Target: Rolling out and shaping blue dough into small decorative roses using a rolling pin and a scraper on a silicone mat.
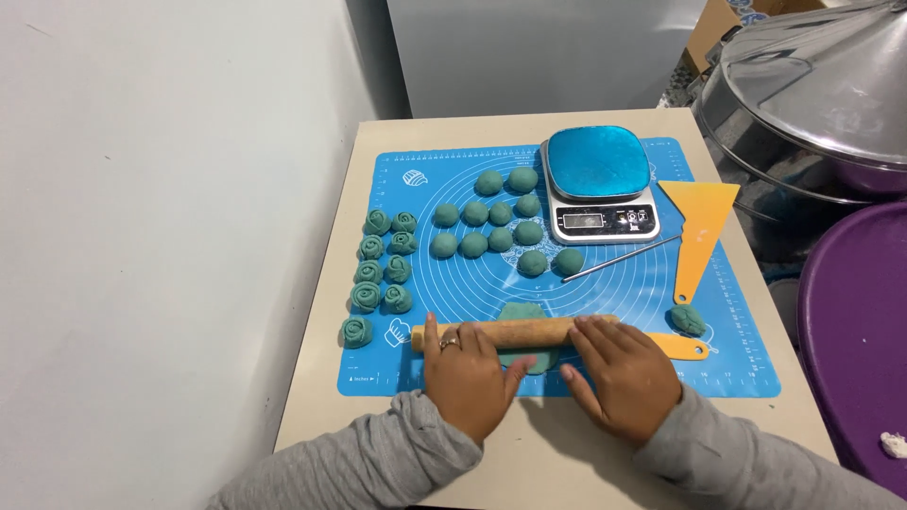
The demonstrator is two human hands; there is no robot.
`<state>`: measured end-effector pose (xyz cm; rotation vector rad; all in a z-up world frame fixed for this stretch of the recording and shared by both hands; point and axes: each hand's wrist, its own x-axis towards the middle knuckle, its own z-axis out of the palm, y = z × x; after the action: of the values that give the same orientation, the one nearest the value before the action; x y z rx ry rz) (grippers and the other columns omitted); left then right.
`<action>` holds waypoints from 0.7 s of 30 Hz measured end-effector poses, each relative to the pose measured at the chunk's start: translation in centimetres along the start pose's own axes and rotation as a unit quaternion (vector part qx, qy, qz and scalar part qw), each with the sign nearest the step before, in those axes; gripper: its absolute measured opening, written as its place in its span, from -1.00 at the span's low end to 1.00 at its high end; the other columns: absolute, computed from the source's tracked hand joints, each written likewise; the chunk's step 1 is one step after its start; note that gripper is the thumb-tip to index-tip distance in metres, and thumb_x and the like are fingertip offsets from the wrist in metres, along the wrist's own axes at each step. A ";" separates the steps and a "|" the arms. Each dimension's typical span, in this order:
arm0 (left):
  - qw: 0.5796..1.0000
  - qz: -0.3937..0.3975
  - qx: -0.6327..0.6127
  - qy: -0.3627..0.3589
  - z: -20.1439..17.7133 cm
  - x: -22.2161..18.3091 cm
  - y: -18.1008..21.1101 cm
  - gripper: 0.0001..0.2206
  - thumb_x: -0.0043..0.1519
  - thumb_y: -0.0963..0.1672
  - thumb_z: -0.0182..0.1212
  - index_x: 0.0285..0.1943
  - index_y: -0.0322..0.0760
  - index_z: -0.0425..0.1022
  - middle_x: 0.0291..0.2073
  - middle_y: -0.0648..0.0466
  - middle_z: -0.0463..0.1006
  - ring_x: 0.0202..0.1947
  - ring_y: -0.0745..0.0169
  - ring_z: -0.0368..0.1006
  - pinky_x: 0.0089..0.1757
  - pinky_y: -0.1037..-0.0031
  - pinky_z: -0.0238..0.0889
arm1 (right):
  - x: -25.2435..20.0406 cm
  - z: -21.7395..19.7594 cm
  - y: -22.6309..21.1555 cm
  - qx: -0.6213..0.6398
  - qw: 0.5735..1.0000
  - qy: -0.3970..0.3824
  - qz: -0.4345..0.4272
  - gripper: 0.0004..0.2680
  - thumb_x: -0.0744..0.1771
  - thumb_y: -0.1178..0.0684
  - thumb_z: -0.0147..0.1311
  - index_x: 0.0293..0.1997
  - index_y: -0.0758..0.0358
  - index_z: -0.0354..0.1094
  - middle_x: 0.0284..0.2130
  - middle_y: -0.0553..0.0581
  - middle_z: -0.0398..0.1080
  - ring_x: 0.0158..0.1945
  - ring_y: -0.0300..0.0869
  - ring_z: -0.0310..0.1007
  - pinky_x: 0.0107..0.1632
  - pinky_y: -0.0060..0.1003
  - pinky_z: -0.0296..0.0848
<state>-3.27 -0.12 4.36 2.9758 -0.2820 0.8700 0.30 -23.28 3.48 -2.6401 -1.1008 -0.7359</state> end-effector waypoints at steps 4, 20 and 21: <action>0.999 -0.006 0.021 -0.028 3.2 1.2 -1.5 -0.39 0.38 0.15 -0.13 0.06 -0.50 0.53 -0.10 -0.23 0.58 -0.06 -0.14 0.48 0.20 -0.10 0.12 | 1.2 1.7 1.8 0.027 1.000 0.002 0.010 -0.62 0.37 -0.15 -0.09 0.21 0.33 0.32 0.09 0.37 0.43 0.14 0.21 0.43 0.19 0.11 0.40; 0.975 -0.006 0.072 -0.212 2.3 -2.6 0.0 0.00 0.25 0.40 -0.19 0.32 -0.62 0.28 0.19 -0.43 0.40 0.22 -0.43 0.31 0.23 -0.13 0.01 | 0.9 -2.2 0.0 0.033 0.998 -0.011 -0.046 -0.73 0.39 -0.09 -0.08 -0.15 0.31 0.50 -0.22 0.24 0.58 -0.16 0.08 0.60 -0.07 0.02 0.56; 0.979 0.012 0.102 -0.174 2.3 -2.9 0.1 -0.02 0.26 0.39 -0.26 0.27 -0.61 0.37 0.14 -0.43 0.46 0.17 -0.39 0.39 0.23 -0.14 0.03 | 0.8 -2.0 -0.1 0.019 0.999 -0.010 -0.045 -0.71 0.39 -0.11 -0.10 -0.16 0.32 0.50 -0.22 0.24 0.57 -0.15 0.06 0.60 -0.05 0.01 0.57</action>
<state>-4.47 0.06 0.86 3.3143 -0.2500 0.3943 -0.05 -23.44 5.58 -2.5867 -1.2344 -0.6992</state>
